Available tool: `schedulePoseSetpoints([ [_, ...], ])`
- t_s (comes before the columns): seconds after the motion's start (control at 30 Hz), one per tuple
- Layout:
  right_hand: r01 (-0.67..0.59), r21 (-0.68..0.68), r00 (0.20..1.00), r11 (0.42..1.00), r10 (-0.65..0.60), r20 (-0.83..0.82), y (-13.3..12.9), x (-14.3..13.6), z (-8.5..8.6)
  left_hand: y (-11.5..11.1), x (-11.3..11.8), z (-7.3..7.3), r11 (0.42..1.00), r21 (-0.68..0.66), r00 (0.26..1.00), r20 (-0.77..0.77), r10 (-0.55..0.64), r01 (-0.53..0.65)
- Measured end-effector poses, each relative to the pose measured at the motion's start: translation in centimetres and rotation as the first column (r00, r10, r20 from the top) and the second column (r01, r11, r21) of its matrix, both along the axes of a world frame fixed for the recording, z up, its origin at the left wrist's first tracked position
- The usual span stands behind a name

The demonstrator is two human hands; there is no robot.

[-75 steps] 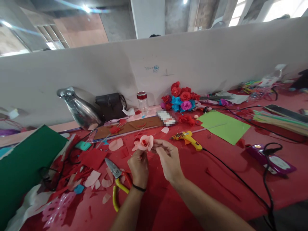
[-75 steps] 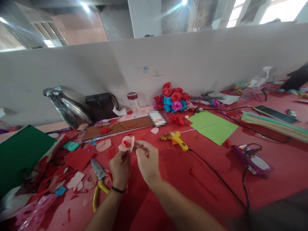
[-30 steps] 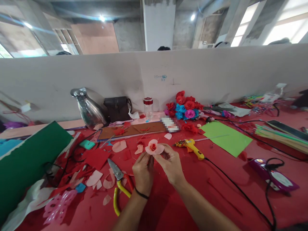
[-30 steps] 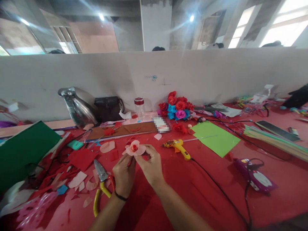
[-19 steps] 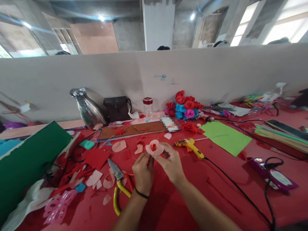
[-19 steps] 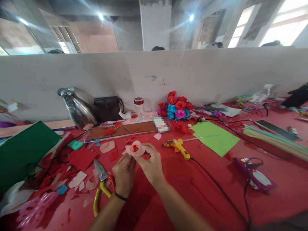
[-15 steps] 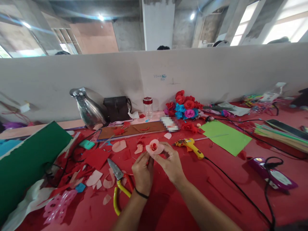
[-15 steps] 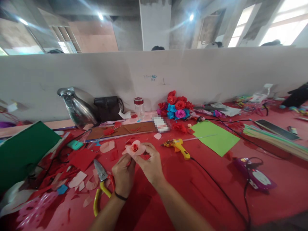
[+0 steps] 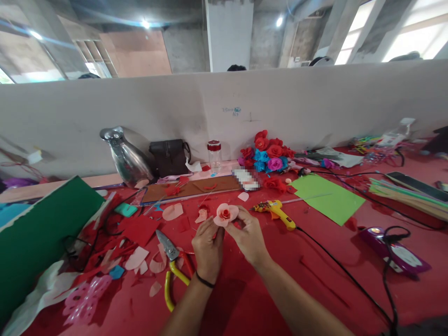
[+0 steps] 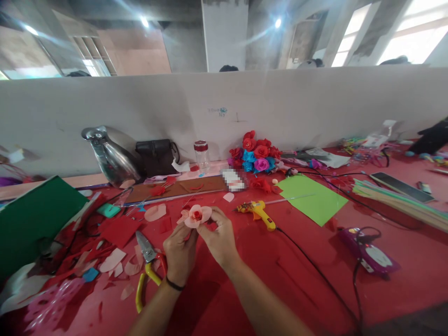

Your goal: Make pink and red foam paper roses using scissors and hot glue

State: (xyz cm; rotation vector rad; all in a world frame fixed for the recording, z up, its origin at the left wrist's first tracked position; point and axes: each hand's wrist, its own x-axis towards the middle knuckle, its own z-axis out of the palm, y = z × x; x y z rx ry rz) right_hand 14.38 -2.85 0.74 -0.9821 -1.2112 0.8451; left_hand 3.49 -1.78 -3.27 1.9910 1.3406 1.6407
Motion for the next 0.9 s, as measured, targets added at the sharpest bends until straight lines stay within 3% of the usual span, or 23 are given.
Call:
schedulePoseSetpoints([
  [0.13, -0.007, 0.005, 1.000, 1.000, 0.007, 0.021, 0.0, 0.0, -0.1, 0.1, 0.0, 0.2, 0.998, -0.046, 0.996, 0.086, -0.032, 0.036],
  [0.23, -0.006, -0.044, 1.000, 0.999, 0.006, 0.002, 0.1, -0.1, -0.4, 0.2, 0.0, 0.9, 0.977, -0.192, 0.969, 0.243, -0.042, 0.090],
  [0.37, 0.003, -0.170, 0.985, 0.985, -0.032, -0.168, 0.3, 0.0, -0.6, 0.6, 0.2, 1.7, 0.888, -0.403, 0.861, 0.508, 0.017, 0.220],
  [0.5, 0.012, -0.213, 0.958, 0.977, -0.072, -0.277, 0.6, 0.2, -0.5, 0.8, 0.4, 1.8, 0.810, -0.466, 0.752, 0.657, 0.047, 0.356],
  [0.7, -0.048, -0.211, 0.976, 0.976, 0.000, -0.218, 0.5, 0.2, -0.4, 0.8, 0.5, 1.6, 0.793, -0.464, 0.745, 0.666, 0.017, 0.396],
  [0.9, 0.012, -0.133, 0.999, 0.991, -0.016, -0.035, 0.0, -0.1, -0.3, 1.0, 0.1, 0.8, 0.858, -0.410, 0.859, 0.508, -0.067, 0.309],
])
